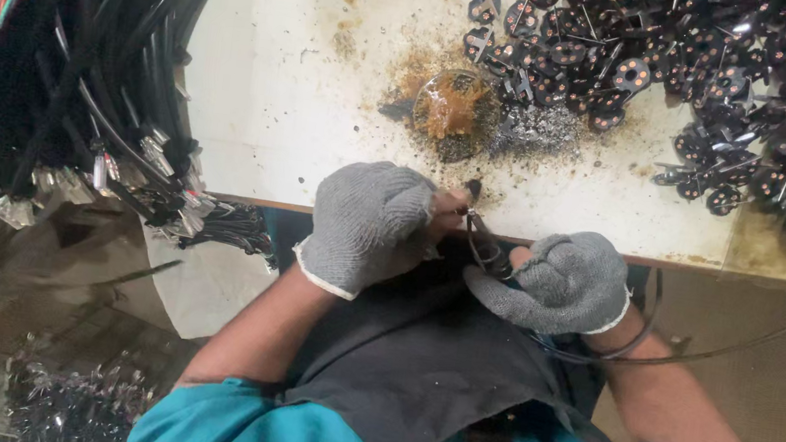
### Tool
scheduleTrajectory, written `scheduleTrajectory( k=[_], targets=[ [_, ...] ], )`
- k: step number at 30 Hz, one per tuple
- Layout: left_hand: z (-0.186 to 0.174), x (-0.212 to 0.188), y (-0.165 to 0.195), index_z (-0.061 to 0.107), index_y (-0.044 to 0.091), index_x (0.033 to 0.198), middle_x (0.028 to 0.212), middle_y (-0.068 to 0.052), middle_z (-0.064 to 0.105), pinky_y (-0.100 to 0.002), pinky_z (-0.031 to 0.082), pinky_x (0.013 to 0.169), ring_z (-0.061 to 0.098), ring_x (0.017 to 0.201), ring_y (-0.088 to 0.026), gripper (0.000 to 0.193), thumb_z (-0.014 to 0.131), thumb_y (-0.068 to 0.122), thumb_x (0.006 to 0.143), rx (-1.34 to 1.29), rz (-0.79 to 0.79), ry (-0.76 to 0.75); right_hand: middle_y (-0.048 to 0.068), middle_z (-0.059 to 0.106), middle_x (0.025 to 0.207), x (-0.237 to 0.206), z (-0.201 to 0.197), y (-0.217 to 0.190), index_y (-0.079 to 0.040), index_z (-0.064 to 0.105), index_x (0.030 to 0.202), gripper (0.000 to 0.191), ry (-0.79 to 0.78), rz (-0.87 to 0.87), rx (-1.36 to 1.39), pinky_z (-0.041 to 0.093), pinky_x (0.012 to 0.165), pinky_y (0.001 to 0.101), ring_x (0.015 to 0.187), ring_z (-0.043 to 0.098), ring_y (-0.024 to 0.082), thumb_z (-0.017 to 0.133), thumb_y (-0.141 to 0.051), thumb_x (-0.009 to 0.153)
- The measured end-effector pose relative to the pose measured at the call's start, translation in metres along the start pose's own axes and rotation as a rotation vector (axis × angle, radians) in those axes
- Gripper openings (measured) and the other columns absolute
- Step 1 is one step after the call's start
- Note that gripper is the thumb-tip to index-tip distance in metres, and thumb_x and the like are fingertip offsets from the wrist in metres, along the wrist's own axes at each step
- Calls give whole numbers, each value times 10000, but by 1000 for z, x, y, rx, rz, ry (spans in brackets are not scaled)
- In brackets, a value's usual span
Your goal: The person solders wires to small connector components at a workbench. They hold a wire in one hand and a soldering iron in the other, apply solder to the joint, then set the finished connector aside and pick up the next wire and connector, repeating the process.
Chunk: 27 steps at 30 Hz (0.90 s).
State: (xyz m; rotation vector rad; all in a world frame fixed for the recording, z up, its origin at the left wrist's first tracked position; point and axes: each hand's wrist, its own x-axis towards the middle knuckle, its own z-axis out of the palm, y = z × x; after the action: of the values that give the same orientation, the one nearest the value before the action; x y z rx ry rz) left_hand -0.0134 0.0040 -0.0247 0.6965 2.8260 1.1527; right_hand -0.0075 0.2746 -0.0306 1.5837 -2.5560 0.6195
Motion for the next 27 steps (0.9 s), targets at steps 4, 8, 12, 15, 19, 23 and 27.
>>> scheduleTrajectory(
  k=[4,8,12,15,19,23,27],
  targets=[
    [5,-3,1,673,242,1063,870,-36,694,-421,500,662,668,758,-282,231,830,177,907,32,-53,168,-39,570,698,12,-1,-2,-362,762,1085,427,198,-18,-16,455,487,334,533,564,190,747,-77,766],
    [3,-11,-6,589,222,1235,891,-43,701,-420,507,673,677,768,-287,415,792,62,909,-94,59,258,-12,652,735,22,-28,-17,-219,708,969,171,147,294,424,445,532,323,600,628,186,799,-200,825],
    [7,-22,-11,536,165,1346,878,-52,712,-359,528,640,722,772,-236,583,779,-24,850,-288,9,191,55,696,816,10,-45,-34,-64,711,1053,271,194,703,444,505,646,312,684,676,189,758,-209,828],
    [16,-32,-15,510,145,1387,943,-80,714,-320,566,681,756,832,-204,627,738,-83,849,-404,-28,196,52,722,794,8,-33,-40,-44,692,982,145,250,957,580,536,651,260,696,724,178,717,-165,906],
    [28,-45,-23,496,158,1399,1009,-92,738,-314,586,726,749,835,-182,552,680,-86,940,-552,-2,180,101,765,848,35,-15,-54,-20,729,1012,105,196,1095,709,572,710,280,769,748,209,672,-106,991],
    [42,-55,-25,606,149,1199,734,-58,639,-281,514,579,624,593,-151,290,708,-42,1006,-694,-277,201,152,755,904,69,-12,-44,-32,776,1089,193,160,908,520,565,716,303,797,741,210,678,-30,923],
    [49,-60,-27,681,-11,763,628,-102,661,-312,507,544,617,537,-192,284,681,182,971,-1290,-986,-40,145,754,1049,74,-23,-39,-29,732,1137,158,345,900,434,582,855,331,956,744,245,666,-28,993]
  ],
)
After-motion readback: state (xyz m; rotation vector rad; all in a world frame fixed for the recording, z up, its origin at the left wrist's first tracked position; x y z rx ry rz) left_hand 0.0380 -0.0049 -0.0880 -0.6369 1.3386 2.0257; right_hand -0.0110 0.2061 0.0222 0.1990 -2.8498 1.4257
